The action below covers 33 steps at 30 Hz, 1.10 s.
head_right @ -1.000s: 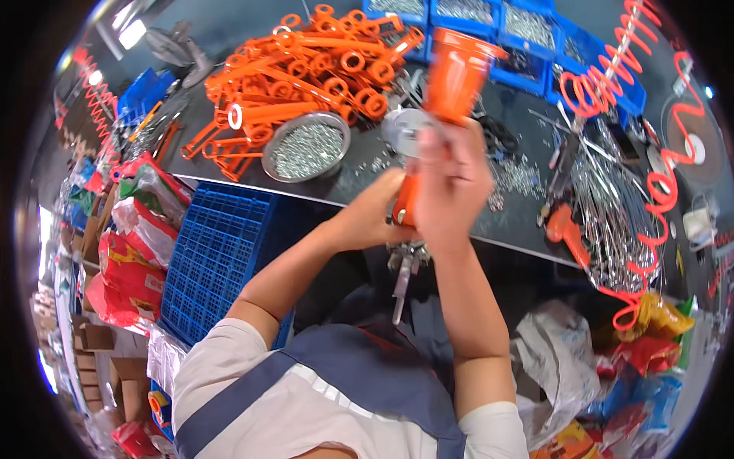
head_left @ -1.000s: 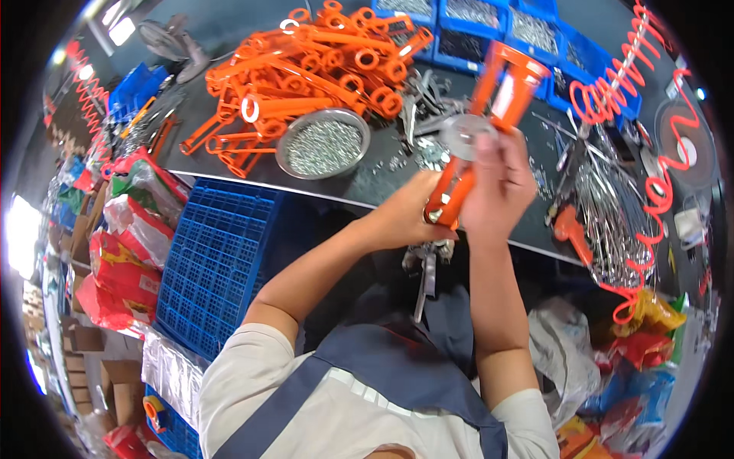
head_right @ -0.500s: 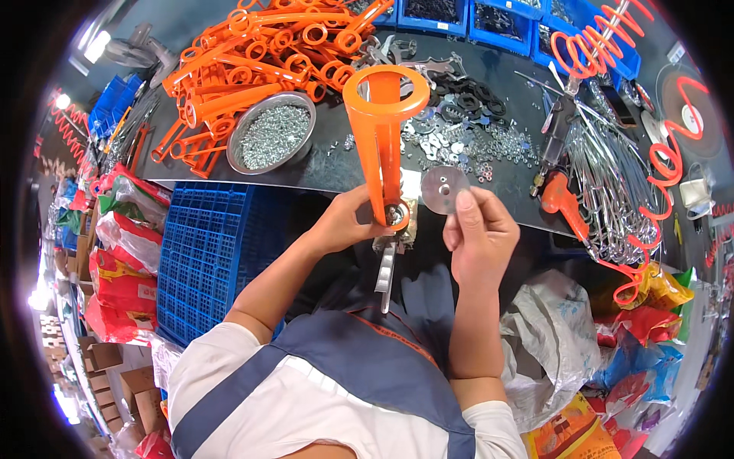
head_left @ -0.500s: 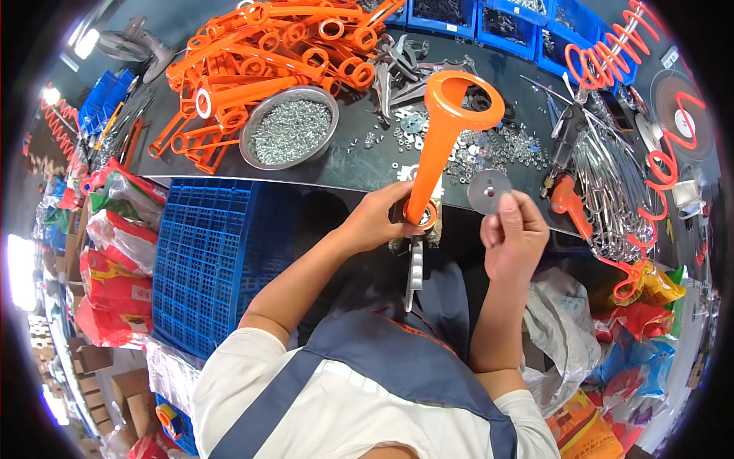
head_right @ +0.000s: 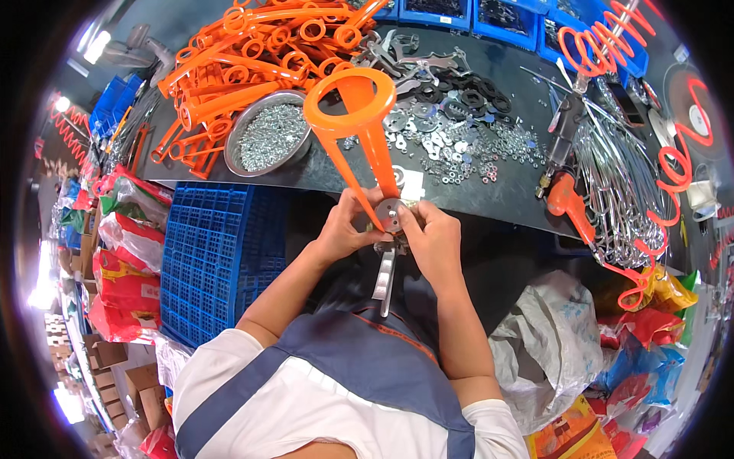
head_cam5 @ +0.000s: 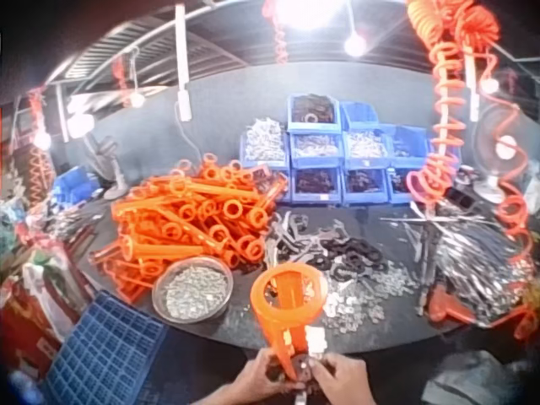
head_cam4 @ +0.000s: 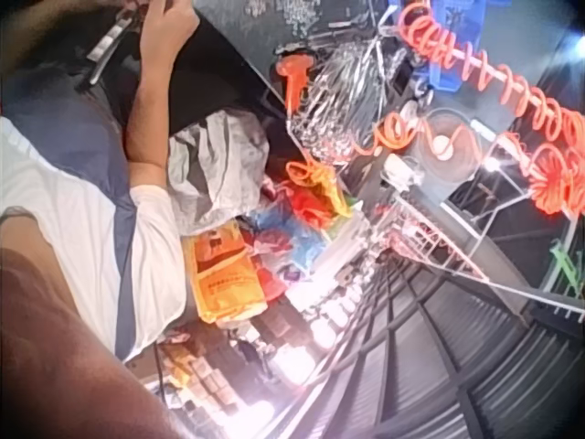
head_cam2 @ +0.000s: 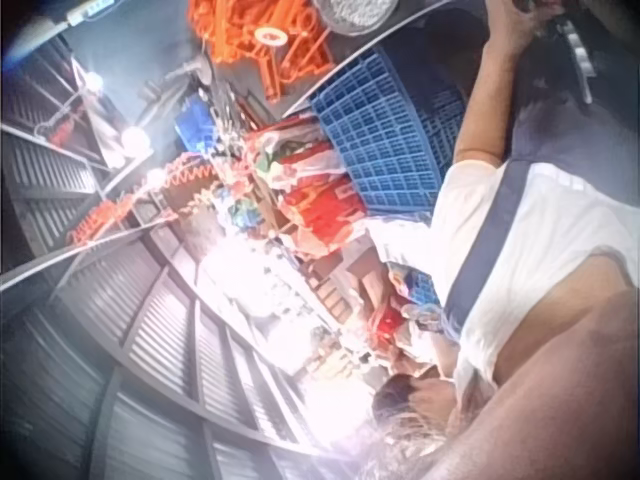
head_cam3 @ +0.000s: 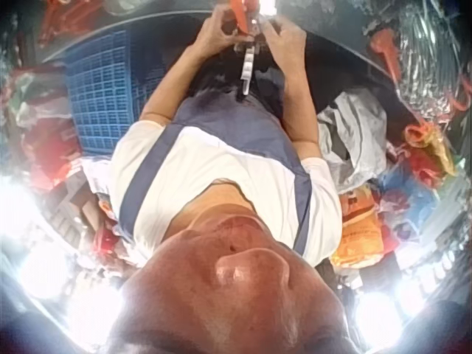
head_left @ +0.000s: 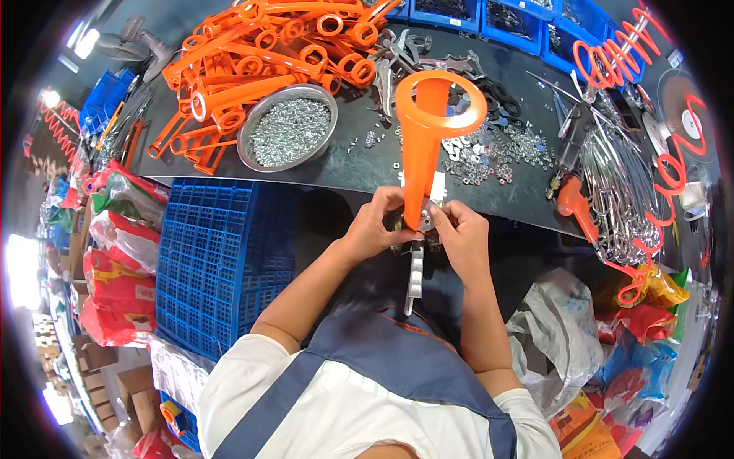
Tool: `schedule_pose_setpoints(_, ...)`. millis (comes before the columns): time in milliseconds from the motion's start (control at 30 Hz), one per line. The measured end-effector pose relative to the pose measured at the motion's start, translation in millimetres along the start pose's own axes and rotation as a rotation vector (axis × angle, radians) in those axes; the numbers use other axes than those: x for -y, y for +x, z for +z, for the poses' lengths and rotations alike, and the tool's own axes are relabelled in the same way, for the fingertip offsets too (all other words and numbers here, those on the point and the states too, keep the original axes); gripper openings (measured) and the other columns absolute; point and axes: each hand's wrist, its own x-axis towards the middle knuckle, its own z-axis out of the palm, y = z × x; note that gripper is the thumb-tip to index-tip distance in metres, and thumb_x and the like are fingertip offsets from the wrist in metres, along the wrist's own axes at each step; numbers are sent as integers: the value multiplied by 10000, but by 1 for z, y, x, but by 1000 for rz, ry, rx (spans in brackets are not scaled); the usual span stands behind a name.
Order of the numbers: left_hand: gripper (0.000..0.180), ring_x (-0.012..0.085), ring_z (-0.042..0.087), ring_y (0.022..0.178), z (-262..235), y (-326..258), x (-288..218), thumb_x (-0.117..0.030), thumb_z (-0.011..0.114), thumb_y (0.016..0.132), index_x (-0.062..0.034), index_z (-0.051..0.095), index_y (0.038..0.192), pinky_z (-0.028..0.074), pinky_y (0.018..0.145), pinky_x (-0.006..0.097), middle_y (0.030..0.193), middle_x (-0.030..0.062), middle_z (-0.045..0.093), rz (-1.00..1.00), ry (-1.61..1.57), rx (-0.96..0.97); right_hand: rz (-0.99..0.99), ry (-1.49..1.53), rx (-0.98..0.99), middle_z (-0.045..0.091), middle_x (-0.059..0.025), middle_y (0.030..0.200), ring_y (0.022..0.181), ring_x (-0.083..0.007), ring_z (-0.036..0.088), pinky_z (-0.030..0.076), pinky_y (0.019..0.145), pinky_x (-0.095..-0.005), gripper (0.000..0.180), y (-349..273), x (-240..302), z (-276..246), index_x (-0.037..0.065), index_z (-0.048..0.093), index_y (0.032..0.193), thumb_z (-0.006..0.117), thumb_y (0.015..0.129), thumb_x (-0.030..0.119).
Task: The person assembles orange plastic parts and metal brackets using screws and washers, driving the fasteners with a power screwdriver and a pneumatic tool at a workbench.
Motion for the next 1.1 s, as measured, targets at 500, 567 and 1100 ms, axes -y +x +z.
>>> schedule_pose_setpoints(500, 467, 250, 543, 1156, -5, 3, 8, -13, 766, 691, -1, 604, 1129, 490, 918, 338, 1272, 160, 534, 169, 67, 106, 84, 164, 232, 427, 37, 596, 600, -40, 347, 333, 510, -228, 303, 7, -31, -12, 14, 459, 654, 674, 821, 147)
schedule_pose_setpoints(567, 394, 258, 555, 1141, -6, 3, 7, 2, 762, 690, 3, 630, 1061, 483, 922, 340, 1276, 164, 531, 177, 95, 104, 78, 166, 194, 432, 37, 591, 590, -40, 355, 335, 504, -232, 305, 4, -30, -7, 14, 464, 653, 672, 825, 156)
schedule_pose_setpoints(1100, 416, 302, 504, 1170, -59, 23, -20, -191, 661, 797, -30, 522, 1154, 369, 1007, 395, 1222, 163, 539, 481, 383, -311, -87, 72, -184, 527, -9, 605, 567, -55, 444, 401, 531, -232, 214, -7, -33, -38, -16, 581, 769, 664, 831, 171)
